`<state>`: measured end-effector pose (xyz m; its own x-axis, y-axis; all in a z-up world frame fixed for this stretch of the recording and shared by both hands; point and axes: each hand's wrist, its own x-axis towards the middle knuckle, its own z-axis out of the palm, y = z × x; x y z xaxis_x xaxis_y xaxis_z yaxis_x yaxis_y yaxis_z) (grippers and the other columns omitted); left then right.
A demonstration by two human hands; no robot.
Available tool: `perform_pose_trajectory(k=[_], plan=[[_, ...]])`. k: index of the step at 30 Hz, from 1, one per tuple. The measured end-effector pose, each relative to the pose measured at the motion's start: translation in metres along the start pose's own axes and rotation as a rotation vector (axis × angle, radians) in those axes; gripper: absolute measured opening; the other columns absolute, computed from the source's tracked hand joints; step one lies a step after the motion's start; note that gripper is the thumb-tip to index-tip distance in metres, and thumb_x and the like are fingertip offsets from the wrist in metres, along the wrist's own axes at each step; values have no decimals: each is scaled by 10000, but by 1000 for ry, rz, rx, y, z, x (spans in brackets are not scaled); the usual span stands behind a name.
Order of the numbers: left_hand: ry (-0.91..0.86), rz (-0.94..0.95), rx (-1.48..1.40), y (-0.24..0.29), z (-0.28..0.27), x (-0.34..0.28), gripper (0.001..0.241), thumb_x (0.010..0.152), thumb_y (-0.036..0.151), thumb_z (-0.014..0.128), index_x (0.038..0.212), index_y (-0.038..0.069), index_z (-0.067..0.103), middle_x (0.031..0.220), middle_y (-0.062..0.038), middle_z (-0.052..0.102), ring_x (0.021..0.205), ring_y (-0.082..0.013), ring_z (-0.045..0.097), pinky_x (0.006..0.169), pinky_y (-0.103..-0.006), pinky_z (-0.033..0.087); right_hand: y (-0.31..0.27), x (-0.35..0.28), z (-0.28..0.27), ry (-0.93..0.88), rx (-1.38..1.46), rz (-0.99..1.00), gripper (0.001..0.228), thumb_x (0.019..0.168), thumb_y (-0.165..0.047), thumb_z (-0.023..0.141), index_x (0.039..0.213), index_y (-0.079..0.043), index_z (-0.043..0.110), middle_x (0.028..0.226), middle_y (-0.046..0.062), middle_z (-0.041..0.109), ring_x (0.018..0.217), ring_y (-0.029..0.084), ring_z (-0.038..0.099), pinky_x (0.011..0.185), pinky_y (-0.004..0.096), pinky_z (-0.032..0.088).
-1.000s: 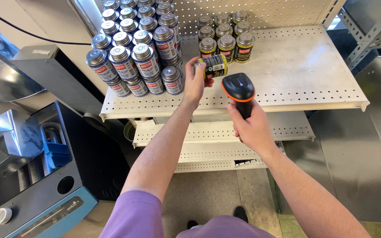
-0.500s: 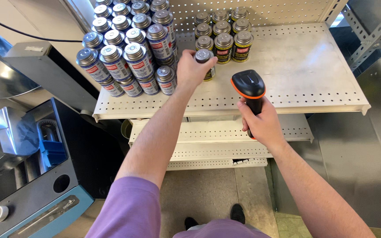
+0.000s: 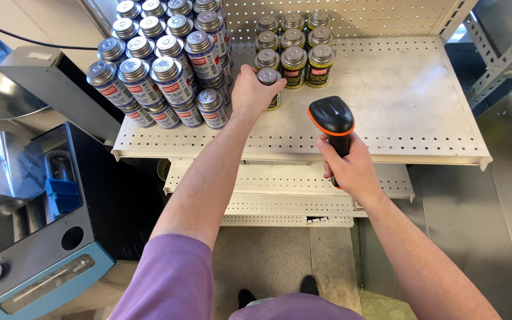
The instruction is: The person scans barcodes on several small cans using a handheld scanner, placing each one into a wire basket after it is scanned.
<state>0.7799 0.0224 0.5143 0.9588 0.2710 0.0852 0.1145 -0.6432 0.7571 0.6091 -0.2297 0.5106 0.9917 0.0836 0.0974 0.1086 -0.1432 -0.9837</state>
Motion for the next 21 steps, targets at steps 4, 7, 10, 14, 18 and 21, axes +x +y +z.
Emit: perform_pose_trajectory(k=[4, 7, 10, 14, 18, 21], plan=[[1, -9, 18, -2, 1, -1, 900, 803, 657, 953, 1381, 99, 549, 1406, -145, 704, 1407, -337, 715, 1176, -482, 603, 5, 5, -7, -21, 0, 2, 156, 1097, -165, 713, 1200, -50, 693, 568, 99, 588, 514, 217, 672, 665, 358, 570], [9, -8, 1, 1, -1, -6, 1000, 757, 761, 947, 1392, 97, 553, 1417, -150, 705, 1421, -331, 707, 1194, -479, 590, 7, 7, -12, -36, 11, 21, 174, 1088, -173, 725, 1203, -46, 696, 571, 101, 597, 518, 222, 682, 656, 357, 570], [0, -2, 6, 2, -2, -11, 986, 812, 744, 926, 1428, 66, 559, 1438, -188, 705, 1437, -364, 693, 1211, -510, 572, 3, 7, -15, -66, 6, 42, 185, 1076, -177, 731, 1195, -38, 705, 568, 111, 609, 520, 232, 694, 648, 368, 577], [106, 55, 51, -19, 15, -28, 1033, 881, 660, 913, 1607, 79, 461, 1541, -232, 607, 1368, -456, 721, 1135, -599, 621, 14, 10, -13, -133, 21, 59, 167, 1071, -160, 721, 1185, -40, 706, 595, 117, 618, 507, 239, 698, 652, 412, 611], [409, 309, -90, -8, -10, -143, 394, 1061, 118, 692, 1444, 133, 602, 1314, -173, 626, 914, -452, 838, 701, -575, 711, 25, 11, 7, -249, 76, 69, 130, 1088, -157, 726, 1146, -41, 711, 563, 138, 622, 488, 277, 691, 614, 428, 628], [524, 293, -80, -92, 10, -232, 350, 1024, 127, 719, 1360, 218, 687, 1211, -3, 675, 818, -262, 843, 590, -394, 673, 24, 3, 38, -346, 130, 88, 146, 1065, -121, 755, 1181, -40, 717, 637, 166, 623, 505, 284, 698, 633, 491, 671]])
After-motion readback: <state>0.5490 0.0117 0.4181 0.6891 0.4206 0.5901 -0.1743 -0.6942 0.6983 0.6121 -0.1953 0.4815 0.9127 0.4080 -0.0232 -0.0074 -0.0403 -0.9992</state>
